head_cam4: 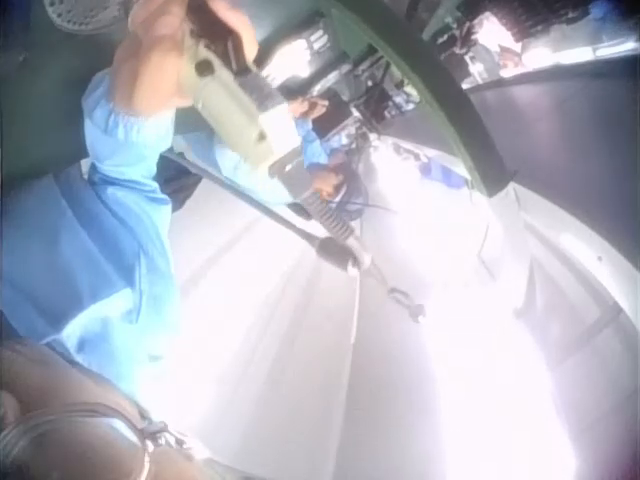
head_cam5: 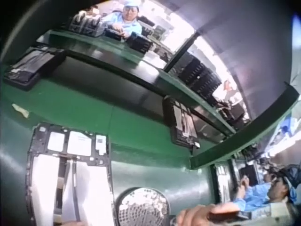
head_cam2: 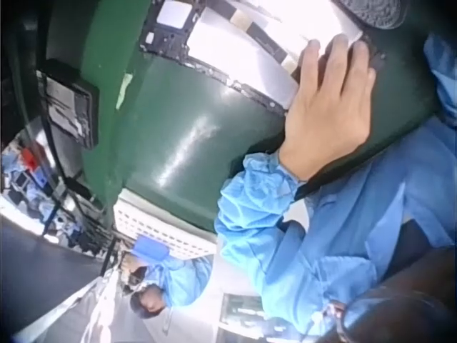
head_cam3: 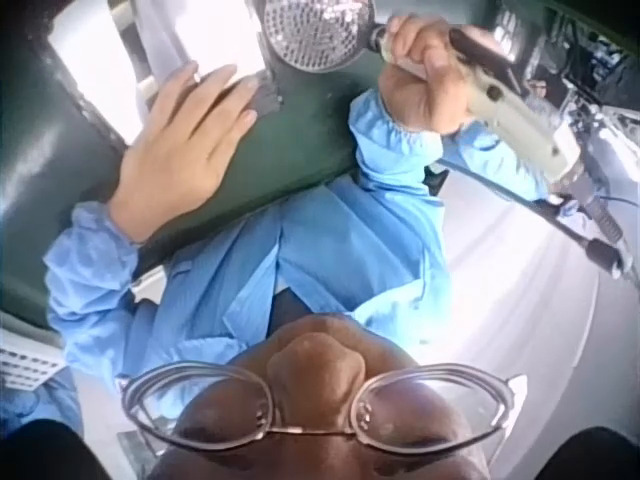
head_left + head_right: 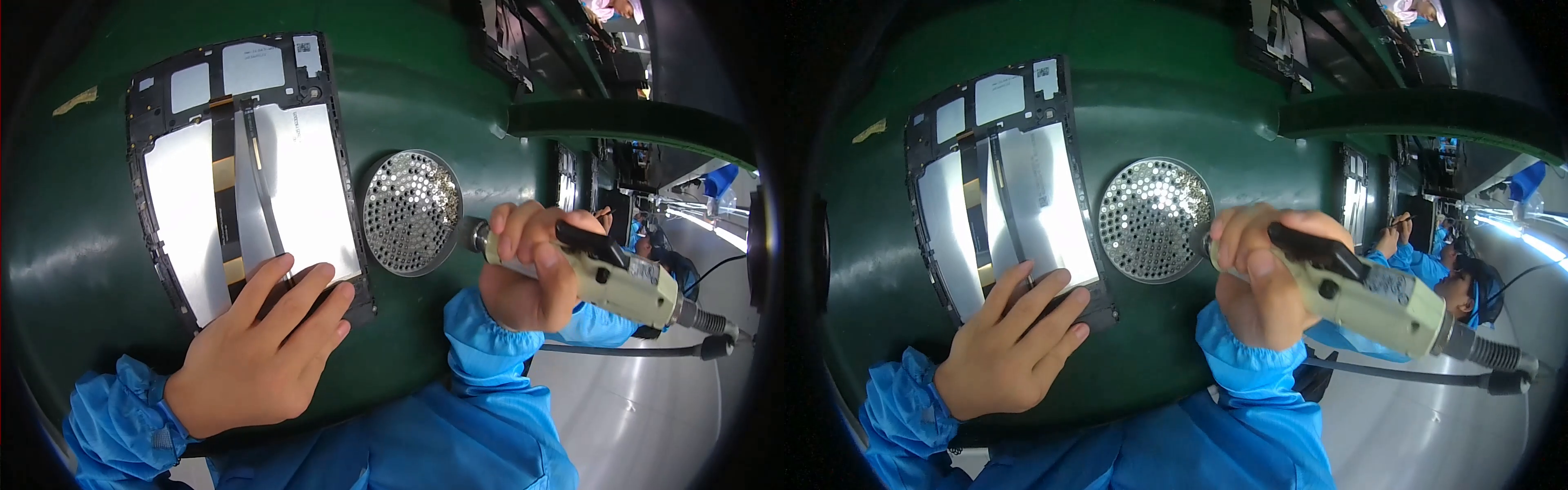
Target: The person takes tablet assemblies from a conveyor, presses internal components into place by hand, and drives screws using an electric screwdriver before placing each tablet back onto the conveyor.
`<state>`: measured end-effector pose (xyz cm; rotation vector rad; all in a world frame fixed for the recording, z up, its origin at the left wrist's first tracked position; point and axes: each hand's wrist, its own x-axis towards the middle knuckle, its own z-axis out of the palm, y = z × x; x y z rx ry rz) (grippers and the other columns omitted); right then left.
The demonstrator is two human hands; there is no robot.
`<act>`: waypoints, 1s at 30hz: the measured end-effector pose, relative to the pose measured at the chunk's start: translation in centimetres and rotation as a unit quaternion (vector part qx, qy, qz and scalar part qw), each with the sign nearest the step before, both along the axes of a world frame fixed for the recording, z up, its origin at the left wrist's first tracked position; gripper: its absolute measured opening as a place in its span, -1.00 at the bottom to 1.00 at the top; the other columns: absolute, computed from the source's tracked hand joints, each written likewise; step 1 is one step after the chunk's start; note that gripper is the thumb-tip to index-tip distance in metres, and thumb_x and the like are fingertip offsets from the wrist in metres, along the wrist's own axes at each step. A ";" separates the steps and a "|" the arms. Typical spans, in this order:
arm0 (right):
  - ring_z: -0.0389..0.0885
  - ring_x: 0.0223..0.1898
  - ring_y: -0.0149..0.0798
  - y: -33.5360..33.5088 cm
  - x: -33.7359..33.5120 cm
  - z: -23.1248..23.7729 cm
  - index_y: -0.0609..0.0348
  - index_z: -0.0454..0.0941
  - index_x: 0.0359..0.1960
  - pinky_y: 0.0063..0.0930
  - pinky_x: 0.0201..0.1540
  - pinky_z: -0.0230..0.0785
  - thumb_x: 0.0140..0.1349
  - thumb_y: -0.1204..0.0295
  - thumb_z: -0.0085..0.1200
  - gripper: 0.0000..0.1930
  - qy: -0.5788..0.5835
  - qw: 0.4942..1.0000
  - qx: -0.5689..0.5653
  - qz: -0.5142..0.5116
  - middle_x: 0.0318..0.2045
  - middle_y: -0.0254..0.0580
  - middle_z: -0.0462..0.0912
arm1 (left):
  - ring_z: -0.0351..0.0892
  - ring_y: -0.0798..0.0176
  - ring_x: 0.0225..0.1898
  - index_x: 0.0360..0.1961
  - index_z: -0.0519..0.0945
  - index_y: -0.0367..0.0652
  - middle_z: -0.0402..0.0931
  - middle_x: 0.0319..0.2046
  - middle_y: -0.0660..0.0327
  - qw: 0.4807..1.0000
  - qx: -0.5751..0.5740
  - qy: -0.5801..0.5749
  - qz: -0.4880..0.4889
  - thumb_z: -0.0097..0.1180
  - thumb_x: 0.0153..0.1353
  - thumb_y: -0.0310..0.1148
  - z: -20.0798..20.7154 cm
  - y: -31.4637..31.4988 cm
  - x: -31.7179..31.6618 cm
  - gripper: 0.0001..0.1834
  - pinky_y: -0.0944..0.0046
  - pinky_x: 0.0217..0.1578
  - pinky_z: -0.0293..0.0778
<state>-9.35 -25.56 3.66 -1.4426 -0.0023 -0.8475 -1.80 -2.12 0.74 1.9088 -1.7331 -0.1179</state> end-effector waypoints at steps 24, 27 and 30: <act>0.44 -0.56 -0.25 -0.8 1.4 -1.7 0.24 0.32 -0.05 -0.22 -0.36 0.37 0.07 0.62 0.01 -0.64 0.020 1.000 -0.006 -0.002 -0.60 -0.17 0.41 | 0.49 0.00 0.10 -0.24 0.68 -0.10 0.58 -0.04 0.09 0.999 0.001 0.038 0.006 0.21 0.07 -0.44 -0.1 0.1 0.3 -0.81 -0.13 0.16 0.35; 0.43 -0.56 -0.24 -0.9 1.3 -1.8 0.23 0.32 -0.06 -0.22 -0.36 0.38 0.07 0.61 0.00 -0.65 0.022 1.000 -0.013 0.001 -0.60 -0.17 0.41 | 0.49 0.01 0.10 -0.24 0.68 -0.10 0.58 -0.04 0.10 0.999 -0.004 0.040 0.008 0.22 0.07 -0.44 -0.3 -0.1 0.3 -0.81 -0.13 0.16 0.35; 0.43 -0.56 -0.23 -0.6 1.6 -1.7 0.23 0.32 -0.06 -0.21 -0.36 0.38 0.06 0.61 -0.01 -0.64 0.022 1.000 -0.004 0.007 -0.60 -0.16 0.41 | 0.50 0.01 0.09 -0.24 0.68 -0.10 0.58 -0.04 0.09 0.999 0.000 0.033 0.017 0.22 0.07 -0.46 0.1 0.2 0.2 -0.81 -0.12 0.15 0.37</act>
